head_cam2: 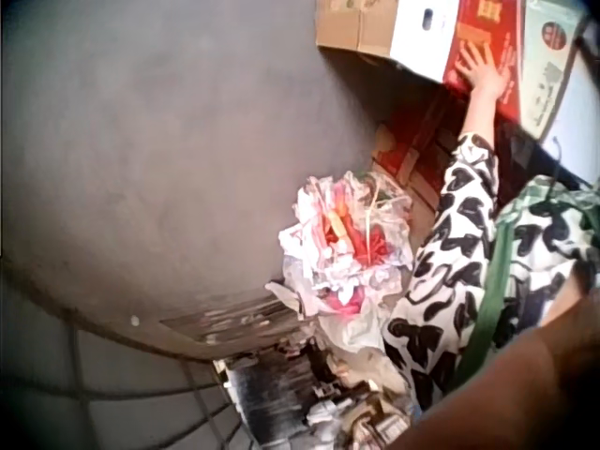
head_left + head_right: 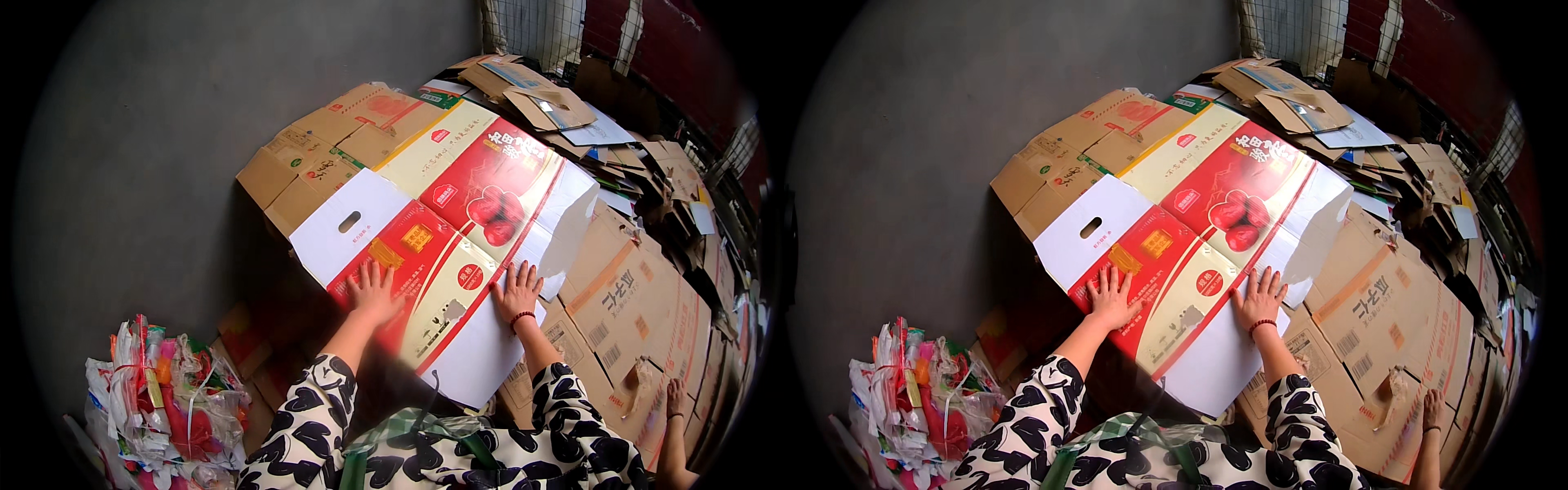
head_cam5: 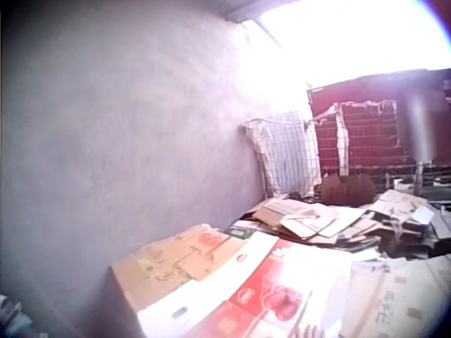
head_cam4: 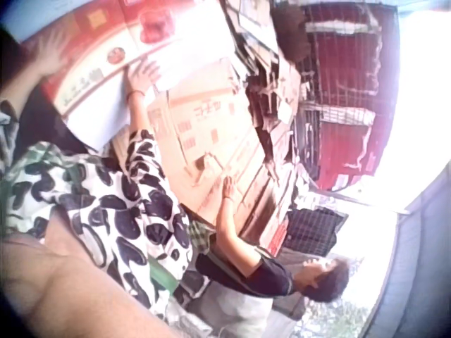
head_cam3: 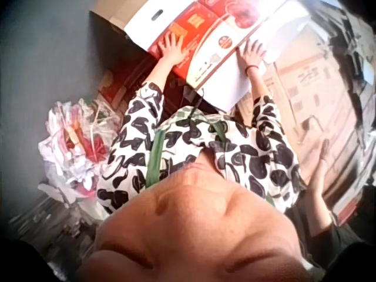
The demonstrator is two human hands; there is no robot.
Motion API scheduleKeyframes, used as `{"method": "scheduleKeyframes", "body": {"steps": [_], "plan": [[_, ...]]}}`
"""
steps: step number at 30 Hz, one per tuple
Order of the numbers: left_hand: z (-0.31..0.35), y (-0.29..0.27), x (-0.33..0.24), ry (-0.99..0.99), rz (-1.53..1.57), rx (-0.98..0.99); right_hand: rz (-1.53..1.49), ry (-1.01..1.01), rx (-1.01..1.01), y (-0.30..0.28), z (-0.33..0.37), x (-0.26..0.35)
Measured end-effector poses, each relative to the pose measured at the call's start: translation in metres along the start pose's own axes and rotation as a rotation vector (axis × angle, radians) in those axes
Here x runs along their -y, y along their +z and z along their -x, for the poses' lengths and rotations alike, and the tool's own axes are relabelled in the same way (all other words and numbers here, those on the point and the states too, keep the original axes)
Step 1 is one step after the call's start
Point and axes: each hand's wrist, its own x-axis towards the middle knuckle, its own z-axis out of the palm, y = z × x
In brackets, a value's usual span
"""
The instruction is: The person sorts and stacks flattened cardboard boxes in a recycling area. They pick up boxes, fold them, and place them onto a growing pile while another person works nearby.
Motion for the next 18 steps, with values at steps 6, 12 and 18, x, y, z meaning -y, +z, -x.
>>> {"method": "scheduleKeyframes", "body": {"steps": [6,12,18], "plan": [[0.004,-0.003,0.003,-0.005,0.046,-0.014,0.028,0.008,0.062,0.000,-0.001,0.004],[0.029,0.004,0.012,-0.092,0.201,-0.191,0.071,0.042,0.137,-0.005,-0.003,-0.001],[0.049,-0.006,0.043,0.021,0.317,-0.088,0.114,0.049,0.183,-0.025,-0.005,0.005]]}}
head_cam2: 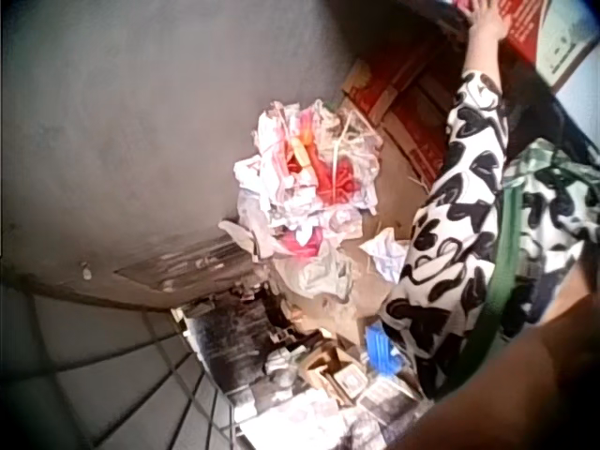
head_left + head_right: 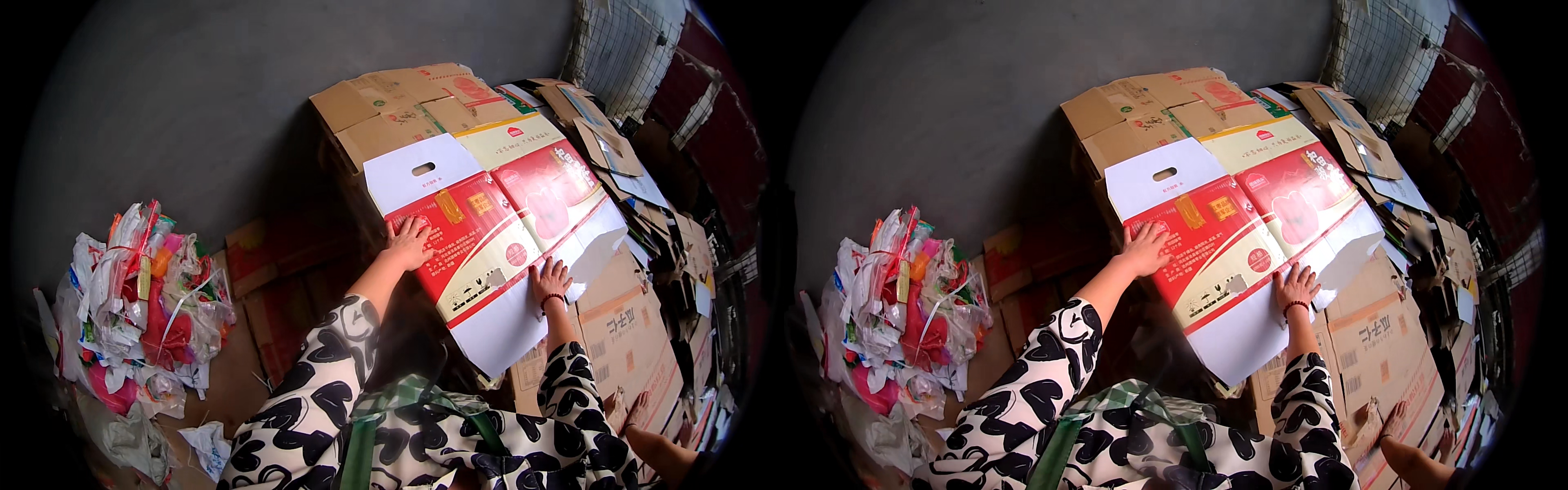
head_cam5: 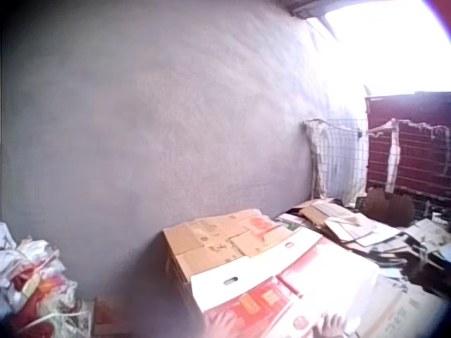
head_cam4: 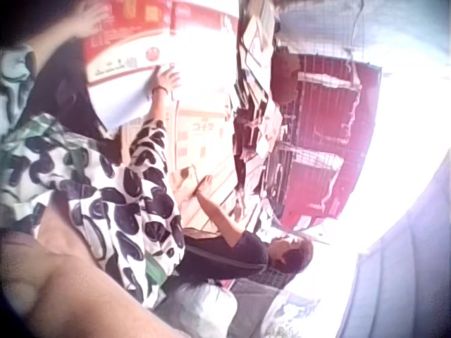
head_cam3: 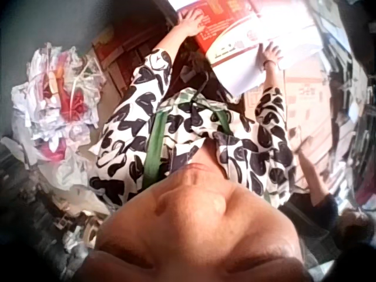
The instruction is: The person sorts and stacks flattened cardboard boxes in a recycling area. They pick up boxes, fold them, and place them onto a growing pile while another person works nearby.
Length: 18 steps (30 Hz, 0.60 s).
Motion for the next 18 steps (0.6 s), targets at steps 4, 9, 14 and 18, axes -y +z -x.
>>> {"method": "scheduleKeyframes", "body": {"steps": [4,9,14,18], "plan": [[0.014,-0.001,-0.004,0.045,0.033,-0.195,-0.044,-0.158,-0.224,-0.012,0.010,0.020],[0.083,0.032,0.007,0.089,0.180,-0.321,-0.105,-0.411,-0.493,-0.006,0.034,0.060],[0.232,0.126,0.064,-0.317,0.401,0.184,-0.066,-0.383,-0.153,0.030,0.020,0.068],[0.397,0.238,0.117,-0.438,0.625,0.518,-0.355,-0.602,-0.418,0.004,0.033,0.094]]}}
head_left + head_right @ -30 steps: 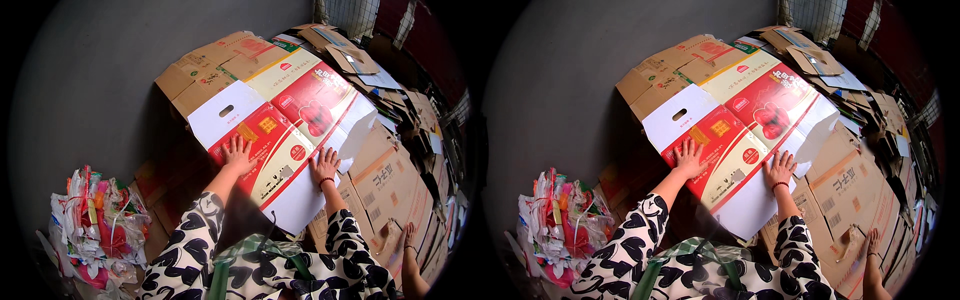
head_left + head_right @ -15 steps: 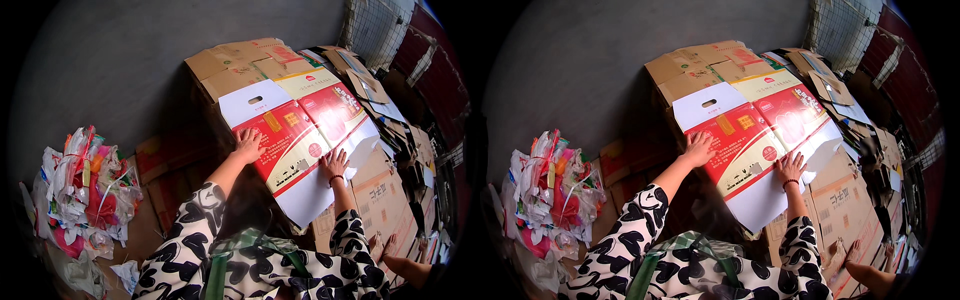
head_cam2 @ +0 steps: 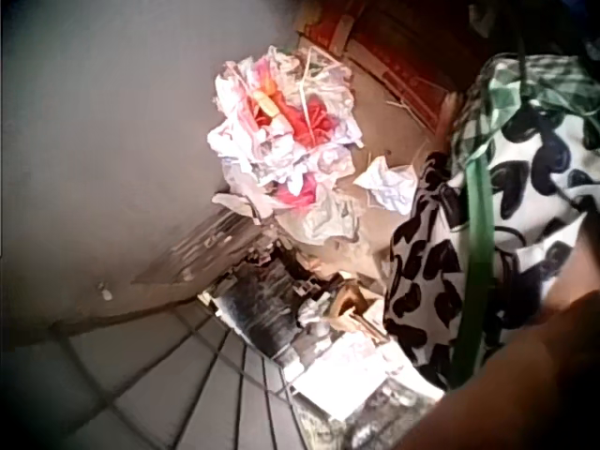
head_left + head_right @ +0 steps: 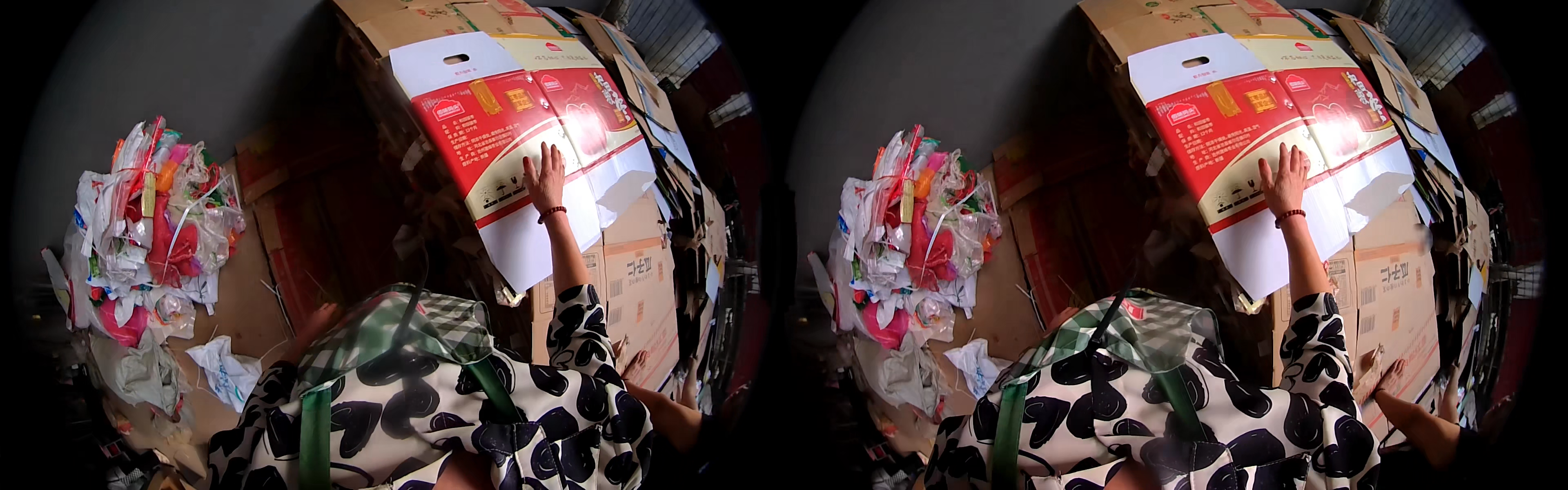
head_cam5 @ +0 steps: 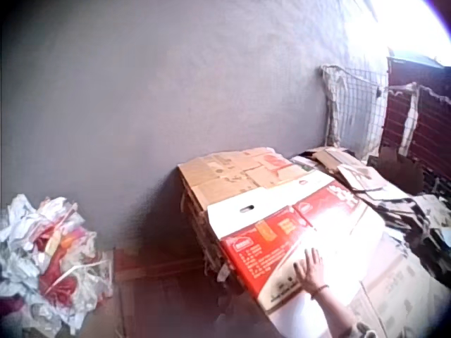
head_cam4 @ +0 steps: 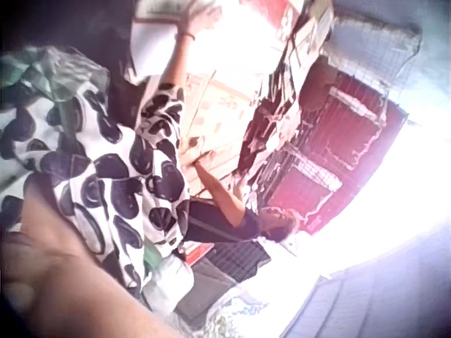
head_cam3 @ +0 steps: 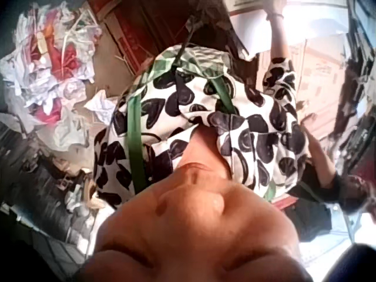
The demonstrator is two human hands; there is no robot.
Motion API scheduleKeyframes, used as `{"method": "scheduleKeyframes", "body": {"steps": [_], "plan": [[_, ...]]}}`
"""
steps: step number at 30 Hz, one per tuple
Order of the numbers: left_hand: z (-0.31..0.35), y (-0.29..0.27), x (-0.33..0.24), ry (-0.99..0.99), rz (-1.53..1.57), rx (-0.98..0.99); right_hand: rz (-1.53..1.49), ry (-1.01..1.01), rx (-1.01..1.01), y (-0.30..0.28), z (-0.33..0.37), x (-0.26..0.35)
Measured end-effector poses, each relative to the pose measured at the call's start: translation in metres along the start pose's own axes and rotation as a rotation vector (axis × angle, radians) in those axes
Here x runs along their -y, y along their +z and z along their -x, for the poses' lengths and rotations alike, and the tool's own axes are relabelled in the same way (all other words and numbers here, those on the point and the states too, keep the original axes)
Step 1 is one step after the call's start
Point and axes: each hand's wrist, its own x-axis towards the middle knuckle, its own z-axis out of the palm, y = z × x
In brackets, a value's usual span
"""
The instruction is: The person sorts and stacks flattened cardboard boxes in a recycling area. They pick up boxes, fold them, and place them onto a growing pile while another person works nearby.
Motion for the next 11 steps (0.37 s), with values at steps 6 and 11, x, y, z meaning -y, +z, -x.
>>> {"method": "scheduleKeyframes", "body": {"steps": [6,11], "plan": [[0.123,0.100,0.015,-0.242,0.617,-0.047,-0.980,-0.156,0.492,-0.035,0.035,0.155],[0.184,0.155,-0.017,-0.266,0.984,-0.282,-0.968,-0.387,1.352,0.021,0.151,0.213]]}}
